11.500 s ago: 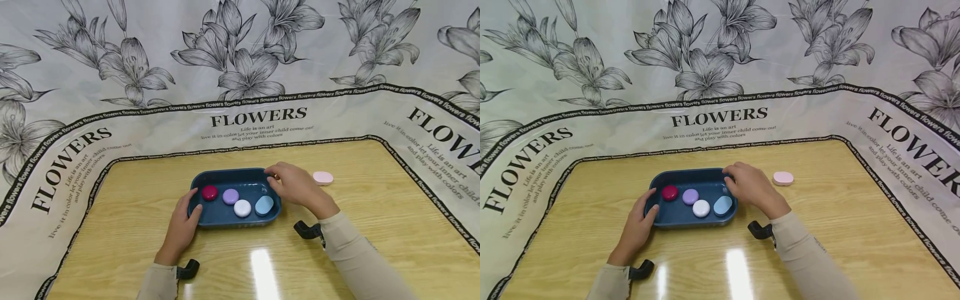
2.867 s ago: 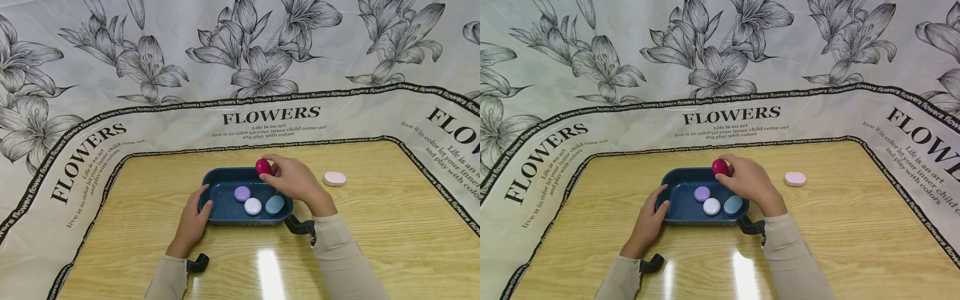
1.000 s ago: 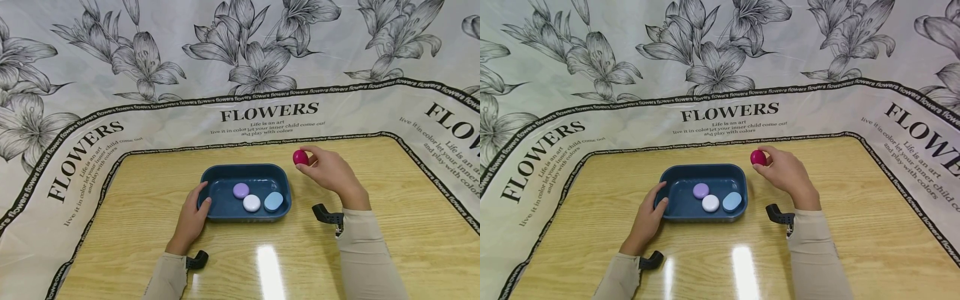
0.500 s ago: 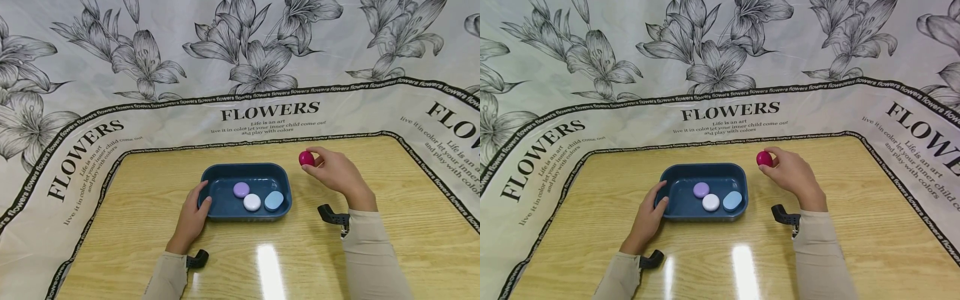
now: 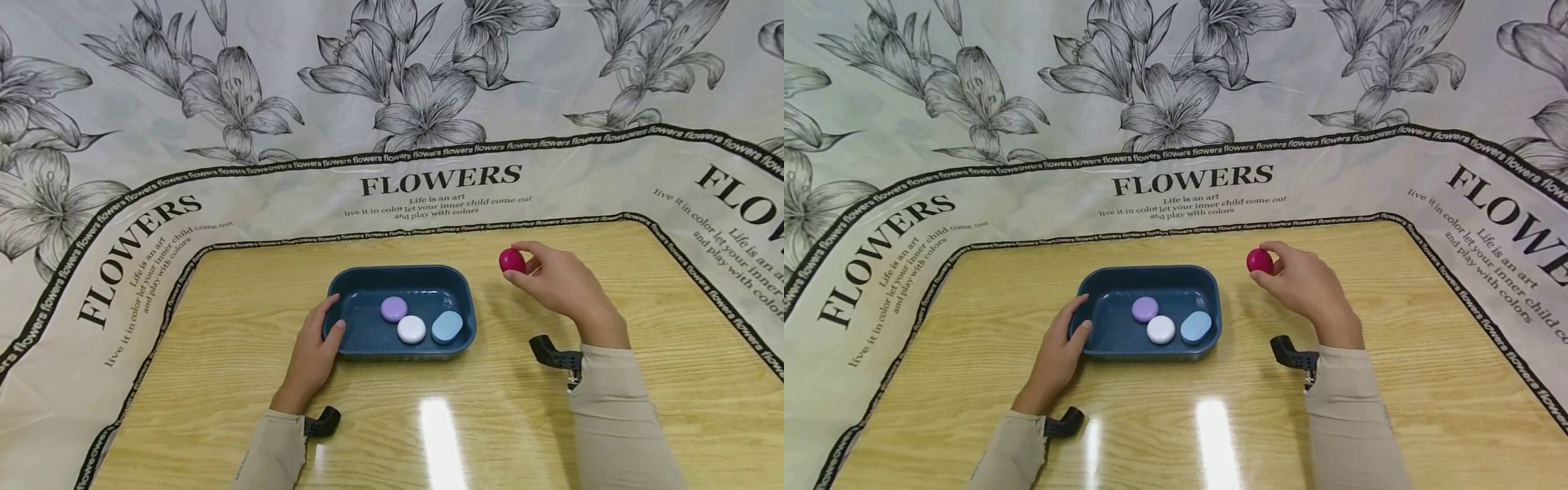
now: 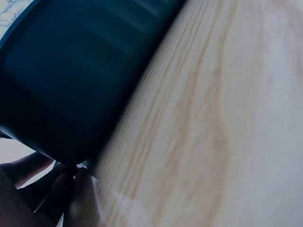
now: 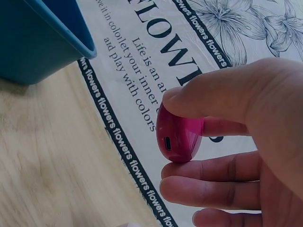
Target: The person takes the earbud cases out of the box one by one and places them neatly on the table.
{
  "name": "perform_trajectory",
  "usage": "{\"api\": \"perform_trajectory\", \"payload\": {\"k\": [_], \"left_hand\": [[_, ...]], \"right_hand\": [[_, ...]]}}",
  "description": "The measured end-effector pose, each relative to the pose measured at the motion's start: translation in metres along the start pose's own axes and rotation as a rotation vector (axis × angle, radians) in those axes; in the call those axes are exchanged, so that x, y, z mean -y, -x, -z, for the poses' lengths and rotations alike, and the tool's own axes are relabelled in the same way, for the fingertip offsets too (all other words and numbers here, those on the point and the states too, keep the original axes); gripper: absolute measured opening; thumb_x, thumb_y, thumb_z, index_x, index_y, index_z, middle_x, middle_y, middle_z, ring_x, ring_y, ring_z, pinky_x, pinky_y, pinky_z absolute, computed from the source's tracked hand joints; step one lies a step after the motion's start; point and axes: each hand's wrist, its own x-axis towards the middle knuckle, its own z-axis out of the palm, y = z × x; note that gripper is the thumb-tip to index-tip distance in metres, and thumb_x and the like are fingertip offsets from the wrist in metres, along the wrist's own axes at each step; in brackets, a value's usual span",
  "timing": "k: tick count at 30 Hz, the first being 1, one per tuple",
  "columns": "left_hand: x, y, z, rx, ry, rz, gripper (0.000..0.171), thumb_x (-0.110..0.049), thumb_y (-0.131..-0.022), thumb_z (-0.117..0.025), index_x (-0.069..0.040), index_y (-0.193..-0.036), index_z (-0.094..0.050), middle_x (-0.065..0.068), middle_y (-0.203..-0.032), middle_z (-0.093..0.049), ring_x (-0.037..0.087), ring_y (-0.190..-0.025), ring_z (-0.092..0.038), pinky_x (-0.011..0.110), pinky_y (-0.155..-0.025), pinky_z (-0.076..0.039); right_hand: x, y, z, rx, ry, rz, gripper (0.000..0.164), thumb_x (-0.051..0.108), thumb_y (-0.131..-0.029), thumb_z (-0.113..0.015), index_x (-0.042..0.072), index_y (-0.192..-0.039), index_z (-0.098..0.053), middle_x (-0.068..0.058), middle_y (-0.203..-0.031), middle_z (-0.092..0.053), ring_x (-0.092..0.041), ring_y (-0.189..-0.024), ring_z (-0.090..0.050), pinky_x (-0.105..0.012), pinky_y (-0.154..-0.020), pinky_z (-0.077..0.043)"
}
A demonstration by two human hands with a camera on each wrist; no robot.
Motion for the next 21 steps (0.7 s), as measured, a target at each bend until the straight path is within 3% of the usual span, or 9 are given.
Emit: {"api": "perform_trajectory", "payload": {"k": [11, 21], "left_hand": [[-0.001, 0.000, 0.000, -0.003, -0.006, 0.000, 0.047, -0.030, -0.105, -0.050, -0.023, -0.151, -0.043, 0.006, -0.154, -0.041, 0.024, -0.143, -0.035, 0.052, -0.116, -0.028], [-0.002, 0.001, 0.000, 0.000, -0.014, 0.000, 0.047, -0.030, -0.105, -0.050, -0.022, -0.151, -0.043, 0.006, -0.154, -0.041, 0.024, -0.143, -0.035, 0.052, -0.115, -0.029]], "right_hand": [[-0.009, 0.008, 0.004, 0.012, 0.002, -0.005, 0.068, 0.051, -0.094, -0.063, 0.008, -0.145, -0.049, -0.016, -0.106, -0.069, -0.029, -0.089, -0.064, -0.037, -0.066, -0.047], [-0.021, 0.014, 0.005, 0.027, 0.035, -0.002, 0.062, 0.040, -0.094, -0.068, 0.005, -0.143, -0.051, -0.016, -0.104, -0.070, -0.029, -0.087, -0.065, -0.037, -0.064, -0.047]]}}
